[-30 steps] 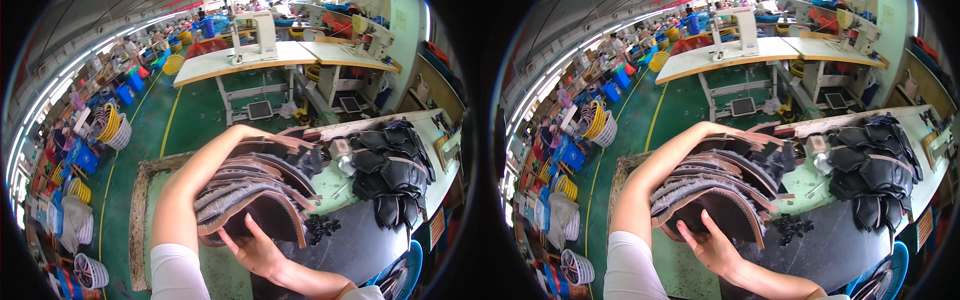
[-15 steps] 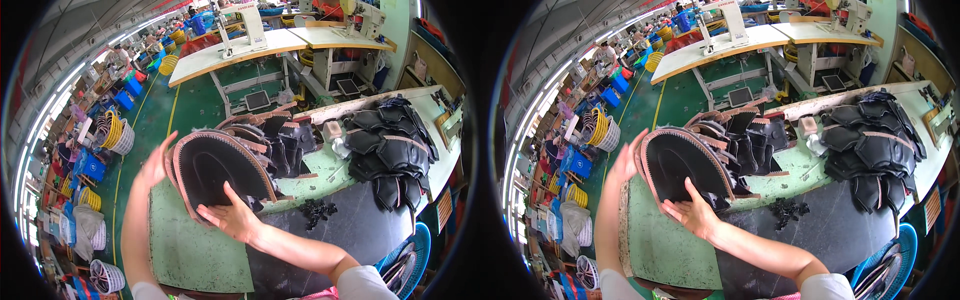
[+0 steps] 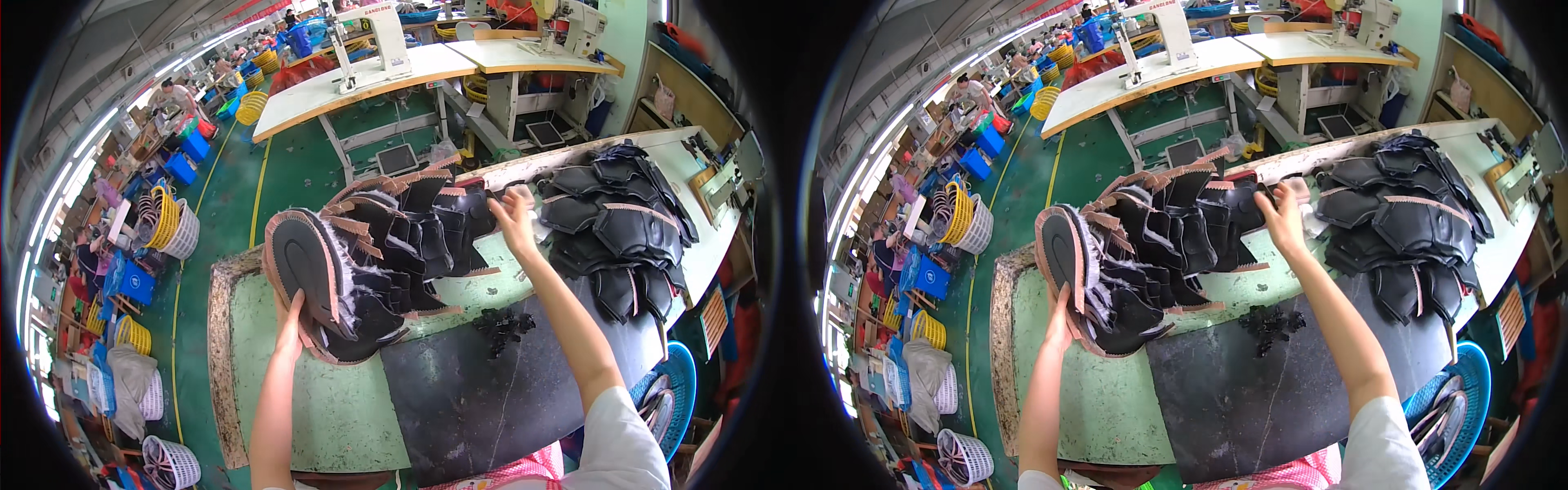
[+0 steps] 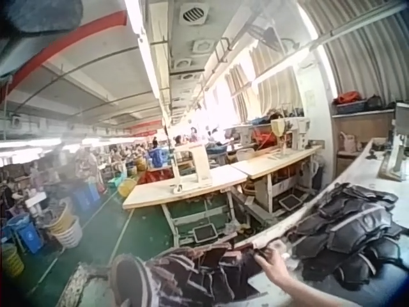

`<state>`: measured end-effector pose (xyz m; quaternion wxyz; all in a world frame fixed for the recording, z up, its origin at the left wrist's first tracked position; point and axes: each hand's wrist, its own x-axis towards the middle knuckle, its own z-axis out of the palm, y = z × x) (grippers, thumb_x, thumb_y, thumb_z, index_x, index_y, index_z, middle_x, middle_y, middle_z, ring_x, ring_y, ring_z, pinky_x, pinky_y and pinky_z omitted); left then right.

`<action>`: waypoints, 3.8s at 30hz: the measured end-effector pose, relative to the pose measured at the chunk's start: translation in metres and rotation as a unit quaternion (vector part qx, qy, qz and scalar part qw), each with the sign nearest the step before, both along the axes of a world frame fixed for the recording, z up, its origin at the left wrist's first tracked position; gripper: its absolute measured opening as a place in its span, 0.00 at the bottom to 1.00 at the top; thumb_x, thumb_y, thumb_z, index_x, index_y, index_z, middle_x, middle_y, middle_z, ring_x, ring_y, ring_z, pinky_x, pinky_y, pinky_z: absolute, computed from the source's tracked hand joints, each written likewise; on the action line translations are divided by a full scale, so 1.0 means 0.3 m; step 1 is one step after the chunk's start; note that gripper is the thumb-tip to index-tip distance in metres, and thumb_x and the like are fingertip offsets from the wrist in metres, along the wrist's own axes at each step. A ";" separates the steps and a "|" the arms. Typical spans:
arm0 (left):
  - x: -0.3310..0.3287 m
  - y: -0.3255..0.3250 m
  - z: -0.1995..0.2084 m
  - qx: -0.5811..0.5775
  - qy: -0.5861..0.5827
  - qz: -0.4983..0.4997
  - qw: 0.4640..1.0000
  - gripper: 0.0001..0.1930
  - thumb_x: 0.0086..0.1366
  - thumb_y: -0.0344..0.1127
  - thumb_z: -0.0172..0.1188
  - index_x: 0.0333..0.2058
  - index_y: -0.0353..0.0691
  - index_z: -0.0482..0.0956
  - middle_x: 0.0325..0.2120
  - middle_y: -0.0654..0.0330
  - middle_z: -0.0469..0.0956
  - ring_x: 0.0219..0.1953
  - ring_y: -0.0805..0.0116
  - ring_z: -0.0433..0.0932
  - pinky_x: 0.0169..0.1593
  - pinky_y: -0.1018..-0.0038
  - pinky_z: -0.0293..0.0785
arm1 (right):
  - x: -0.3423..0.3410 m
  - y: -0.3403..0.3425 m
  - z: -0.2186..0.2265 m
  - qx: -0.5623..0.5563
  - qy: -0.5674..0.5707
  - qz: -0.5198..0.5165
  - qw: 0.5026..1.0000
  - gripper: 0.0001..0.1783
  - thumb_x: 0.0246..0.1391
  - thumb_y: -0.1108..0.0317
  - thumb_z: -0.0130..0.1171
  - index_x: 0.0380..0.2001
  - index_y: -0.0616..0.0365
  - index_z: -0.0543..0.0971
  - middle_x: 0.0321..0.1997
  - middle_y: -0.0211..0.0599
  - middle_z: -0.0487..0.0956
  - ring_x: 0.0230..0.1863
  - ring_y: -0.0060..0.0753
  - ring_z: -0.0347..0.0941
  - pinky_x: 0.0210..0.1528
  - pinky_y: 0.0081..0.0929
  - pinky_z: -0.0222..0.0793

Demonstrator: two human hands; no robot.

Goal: Picking up, aligning, and stacking black leather shoe upper components at a factory workbench.

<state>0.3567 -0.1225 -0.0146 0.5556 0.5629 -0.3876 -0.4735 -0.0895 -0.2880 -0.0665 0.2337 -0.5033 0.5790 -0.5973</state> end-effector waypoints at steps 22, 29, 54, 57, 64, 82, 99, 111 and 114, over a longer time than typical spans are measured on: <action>-0.451 -0.166 0.159 -0.232 -0.306 -0.012 0.923 0.51 0.59 0.42 0.71 0.73 0.43 0.47 0.73 0.53 0.46 0.74 0.57 0.46 0.74 0.59 0.43 | -0.296 0.568 0.262 0.188 -0.014 0.272 0.944 0.28 0.60 0.62 0.63 0.60 0.60 0.70 0.54 0.44 0.79 0.45 0.30 0.81 0.40 0.28 0.80; -0.557 0.136 0.227 -0.345 -0.586 0.067 0.730 0.42 0.64 0.50 0.63 0.71 0.44 0.54 0.73 0.45 0.44 0.74 0.41 0.42 0.72 0.43 0.40 | -0.897 0.712 0.288 0.009 0.444 -0.106 0.890 0.40 0.32 0.83 0.54 0.56 0.54 0.71 0.63 0.46 0.69 0.66 0.51 0.62 0.66 0.46 0.57; -0.689 0.278 0.080 -0.230 -0.685 -0.002 0.691 0.34 0.69 0.54 0.55 0.71 0.61 0.57 0.72 0.45 0.44 0.73 0.39 0.44 0.69 0.35 0.42 | -0.866 0.509 0.402 -0.043 0.563 -0.073 0.822 0.42 0.46 0.81 0.54 0.66 0.33 0.69 0.66 0.36 0.72 0.67 0.42 0.66 0.65 0.51 0.62; -0.636 0.363 0.107 -0.223 -0.585 -0.028 0.779 0.32 0.71 0.52 0.52 0.70 0.54 0.59 0.70 0.44 0.51 0.71 0.42 0.51 0.70 0.45 0.50 | -0.679 0.701 0.632 -0.208 0.515 -0.030 0.831 0.43 0.37 0.85 0.55 0.61 0.41 0.74 0.65 0.39 0.73 0.67 0.45 0.67 0.68 0.47 0.61; -0.341 0.721 0.323 0.041 0.315 -0.069 0.946 0.52 0.64 0.78 0.36 0.71 0.39 0.51 0.67 0.50 0.62 0.68 0.53 0.62 0.70 0.53 0.57 | 0.100 1.065 0.647 -0.454 0.413 0.251 0.748 0.27 0.48 0.63 0.54 0.54 0.34 0.79 0.62 0.37 0.74 0.65 0.43 0.67 0.70 0.54 0.56; 0.185 0.667 0.115 -0.024 -0.457 -0.088 0.885 0.35 0.56 0.23 0.63 0.64 0.37 0.66 0.63 0.50 0.69 0.68 0.59 0.64 0.69 0.66 0.59 | 0.097 0.962 0.111 -0.070 0.303 0.241 0.919 0.09 0.50 0.76 0.59 0.37 0.59 0.76 0.37 0.42 0.76 0.36 0.44 0.78 0.41 0.36 0.76; -0.153 0.519 0.237 -0.047 -0.476 -0.047 0.877 0.36 0.51 0.39 0.77 0.58 0.43 0.69 0.51 0.48 0.78 0.51 0.59 0.81 0.54 0.66 0.77 | -0.116 0.958 0.119 0.036 0.288 0.277 0.916 0.08 0.53 0.71 0.63 0.37 0.56 0.81 0.36 0.40 0.77 0.39 0.43 0.78 0.44 0.35 0.75; -0.637 0.702 0.087 -0.117 -0.651 -0.114 0.741 0.40 0.52 0.41 0.74 0.64 0.45 0.67 0.53 0.50 0.66 0.42 0.52 0.75 0.52 0.59 0.73 | -0.120 1.041 0.176 0.274 -0.212 0.418 0.840 0.09 0.67 0.71 0.55 0.46 0.61 0.78 0.45 0.34 0.79 0.42 0.22 0.77 0.47 0.23 0.76; -0.694 0.660 0.079 0.003 -0.537 -0.194 0.821 0.38 0.54 0.39 0.72 0.64 0.45 0.66 0.51 0.51 0.67 0.40 0.53 0.78 0.46 0.60 0.77 | -0.101 1.047 0.170 0.322 -0.254 0.445 0.796 0.10 0.66 0.72 0.54 0.48 0.63 0.77 0.45 0.36 0.79 0.40 0.23 0.77 0.47 0.24 0.77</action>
